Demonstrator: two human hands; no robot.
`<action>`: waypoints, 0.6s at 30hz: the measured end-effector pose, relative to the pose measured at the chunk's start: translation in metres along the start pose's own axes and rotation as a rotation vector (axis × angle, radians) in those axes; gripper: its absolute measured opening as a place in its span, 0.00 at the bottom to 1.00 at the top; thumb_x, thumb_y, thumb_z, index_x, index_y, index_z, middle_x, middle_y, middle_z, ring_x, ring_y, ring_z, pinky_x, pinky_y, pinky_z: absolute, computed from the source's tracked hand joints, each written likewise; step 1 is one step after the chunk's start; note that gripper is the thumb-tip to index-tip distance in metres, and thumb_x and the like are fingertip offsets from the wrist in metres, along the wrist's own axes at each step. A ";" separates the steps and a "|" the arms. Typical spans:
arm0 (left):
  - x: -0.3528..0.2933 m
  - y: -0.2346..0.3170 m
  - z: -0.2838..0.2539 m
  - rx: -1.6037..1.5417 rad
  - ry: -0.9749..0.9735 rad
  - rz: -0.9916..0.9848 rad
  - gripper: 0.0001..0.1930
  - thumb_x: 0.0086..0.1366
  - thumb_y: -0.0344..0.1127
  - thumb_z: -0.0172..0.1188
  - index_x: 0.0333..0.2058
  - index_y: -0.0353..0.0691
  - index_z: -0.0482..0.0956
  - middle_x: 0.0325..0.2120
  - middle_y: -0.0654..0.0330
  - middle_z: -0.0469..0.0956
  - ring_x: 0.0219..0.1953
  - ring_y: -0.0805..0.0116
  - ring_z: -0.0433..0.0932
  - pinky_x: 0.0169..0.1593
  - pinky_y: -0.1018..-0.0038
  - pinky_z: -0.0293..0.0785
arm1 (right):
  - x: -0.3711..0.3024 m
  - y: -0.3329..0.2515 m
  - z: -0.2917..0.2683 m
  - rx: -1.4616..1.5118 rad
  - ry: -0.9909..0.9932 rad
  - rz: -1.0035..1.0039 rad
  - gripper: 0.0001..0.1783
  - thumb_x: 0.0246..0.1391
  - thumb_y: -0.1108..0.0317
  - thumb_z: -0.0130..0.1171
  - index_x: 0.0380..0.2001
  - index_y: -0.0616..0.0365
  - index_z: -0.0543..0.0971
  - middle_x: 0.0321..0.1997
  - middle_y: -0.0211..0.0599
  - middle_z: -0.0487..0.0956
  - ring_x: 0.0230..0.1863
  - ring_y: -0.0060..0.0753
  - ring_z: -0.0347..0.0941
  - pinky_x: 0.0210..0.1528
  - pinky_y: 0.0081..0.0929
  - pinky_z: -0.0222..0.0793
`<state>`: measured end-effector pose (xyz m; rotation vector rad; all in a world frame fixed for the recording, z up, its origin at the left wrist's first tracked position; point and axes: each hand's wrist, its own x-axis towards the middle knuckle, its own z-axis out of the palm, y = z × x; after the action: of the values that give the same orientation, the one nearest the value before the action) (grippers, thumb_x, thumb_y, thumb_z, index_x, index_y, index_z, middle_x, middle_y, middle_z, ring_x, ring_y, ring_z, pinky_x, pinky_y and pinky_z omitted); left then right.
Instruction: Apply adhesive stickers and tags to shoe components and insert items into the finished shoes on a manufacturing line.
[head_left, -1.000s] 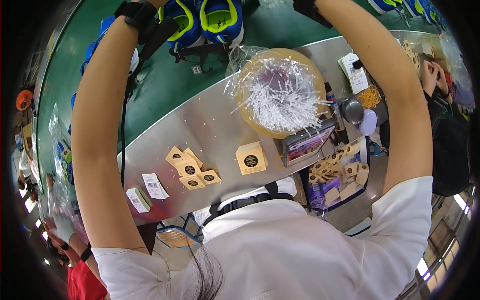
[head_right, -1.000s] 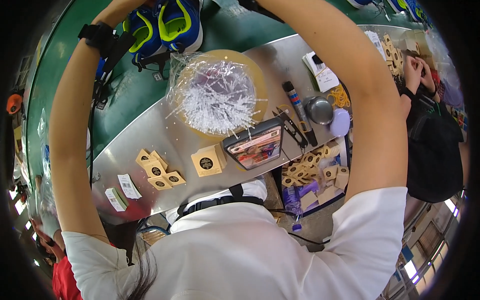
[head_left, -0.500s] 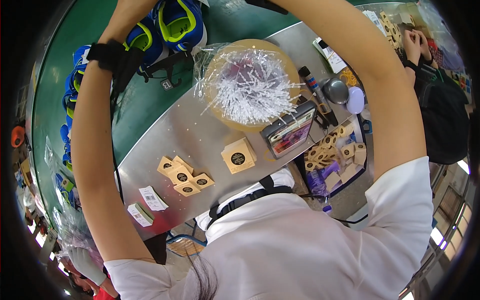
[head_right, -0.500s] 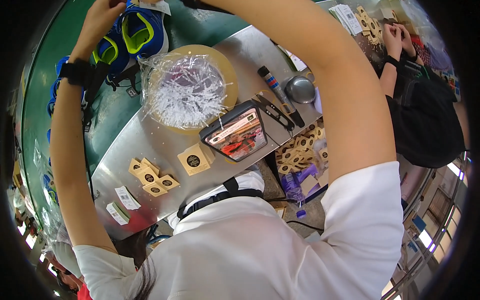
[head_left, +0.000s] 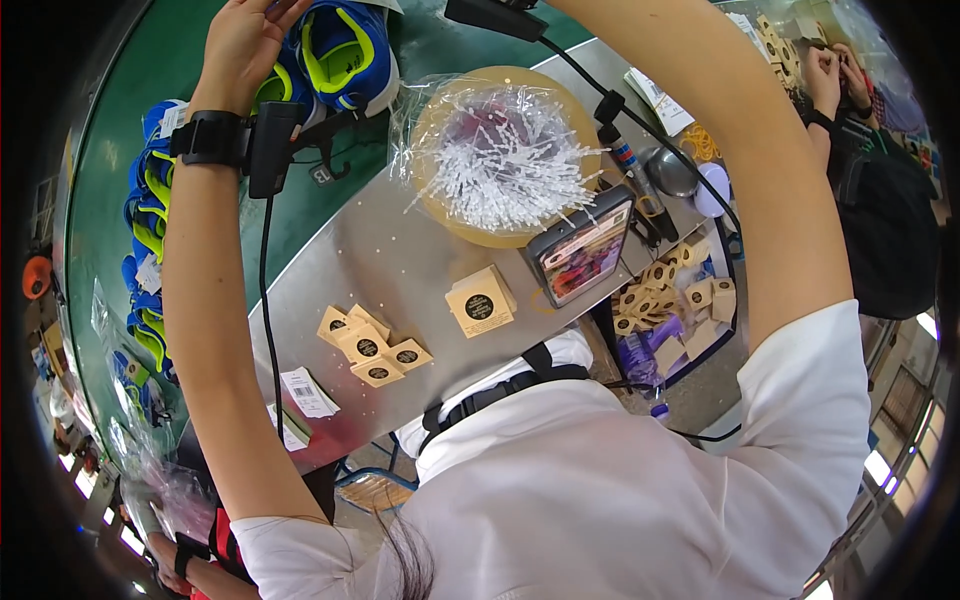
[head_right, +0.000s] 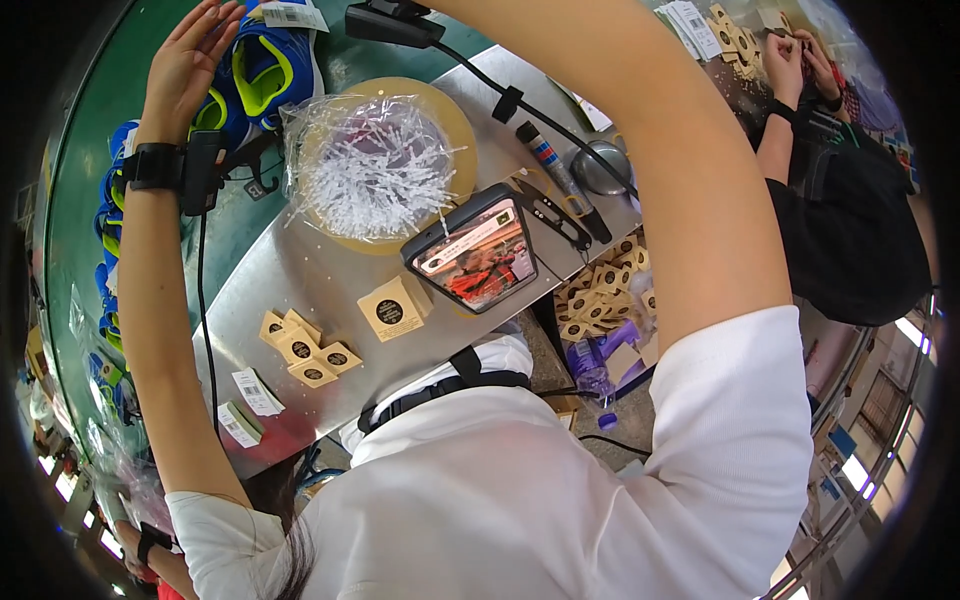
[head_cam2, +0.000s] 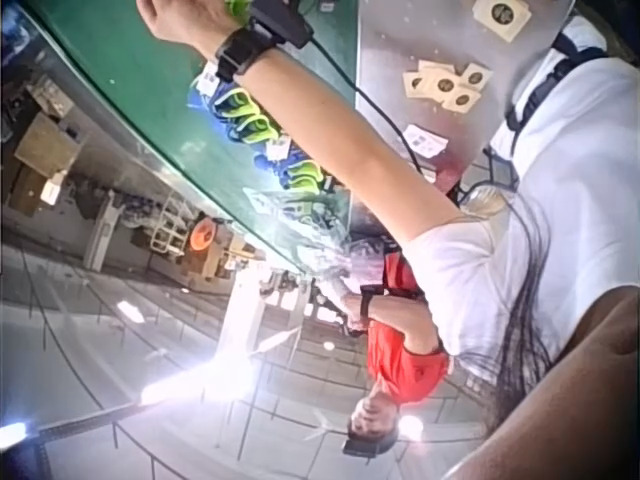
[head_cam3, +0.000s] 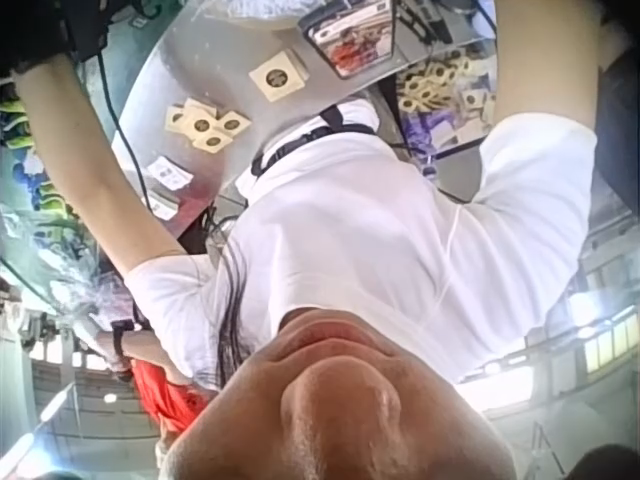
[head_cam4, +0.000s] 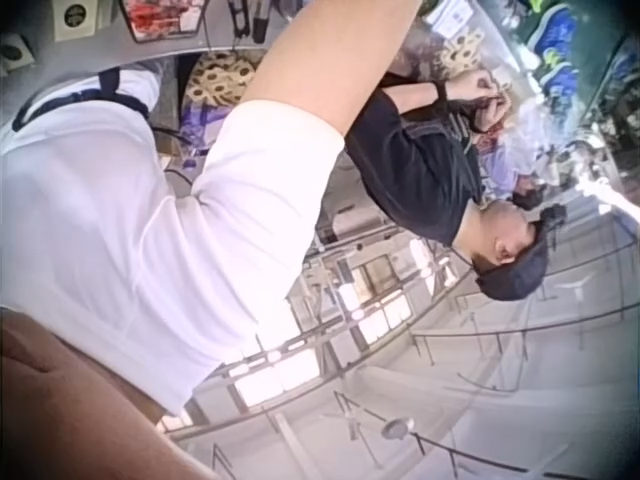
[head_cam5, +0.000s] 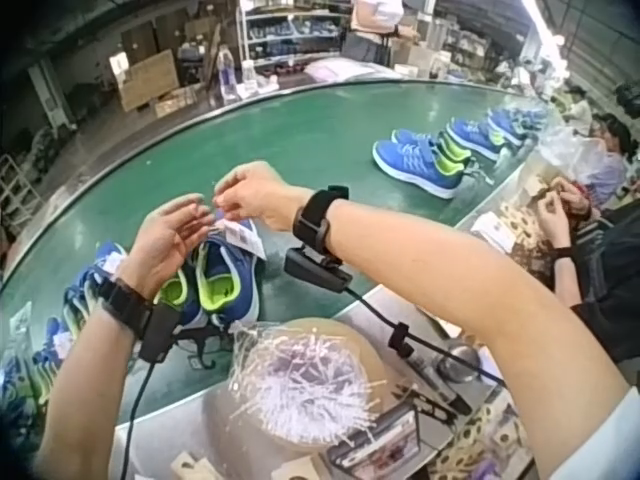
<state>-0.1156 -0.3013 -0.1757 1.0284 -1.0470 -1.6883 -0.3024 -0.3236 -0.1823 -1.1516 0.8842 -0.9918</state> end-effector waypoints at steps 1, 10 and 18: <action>0.000 0.000 0.002 -0.001 -0.004 -0.006 0.20 0.63 0.27 0.54 0.54 0.37 0.66 0.30 0.61 0.75 0.32 0.72 0.76 0.37 0.79 0.77 | 0.000 0.000 0.001 0.005 -0.005 0.012 0.09 0.50 0.78 0.58 0.37 0.68 0.75 0.32 0.44 0.78 0.32 0.35 0.78 0.33 0.27 0.78; 0.040 -0.012 -0.060 0.026 -0.195 -0.044 0.16 0.64 0.31 0.55 0.48 0.29 0.71 0.37 0.55 0.76 0.38 0.72 0.76 0.42 0.80 0.75 | -0.008 0.002 0.014 -0.005 -0.100 0.032 0.11 0.48 0.77 0.61 0.36 0.67 0.74 0.32 0.44 0.78 0.28 0.35 0.77 0.30 0.28 0.78; 0.041 -0.008 -0.079 0.059 -0.216 -0.121 0.15 0.64 0.30 0.56 0.46 0.29 0.70 0.37 0.56 0.75 0.38 0.74 0.76 0.42 0.84 0.75 | -0.010 -0.001 0.022 0.068 -0.116 -0.017 0.10 0.47 0.79 0.61 0.35 0.66 0.74 0.32 0.44 0.78 0.29 0.35 0.78 0.31 0.28 0.78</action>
<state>-0.0556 -0.3547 -0.2152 0.9792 -1.2000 -1.9095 -0.2851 -0.3074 -0.1761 -1.1491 0.7442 -0.9515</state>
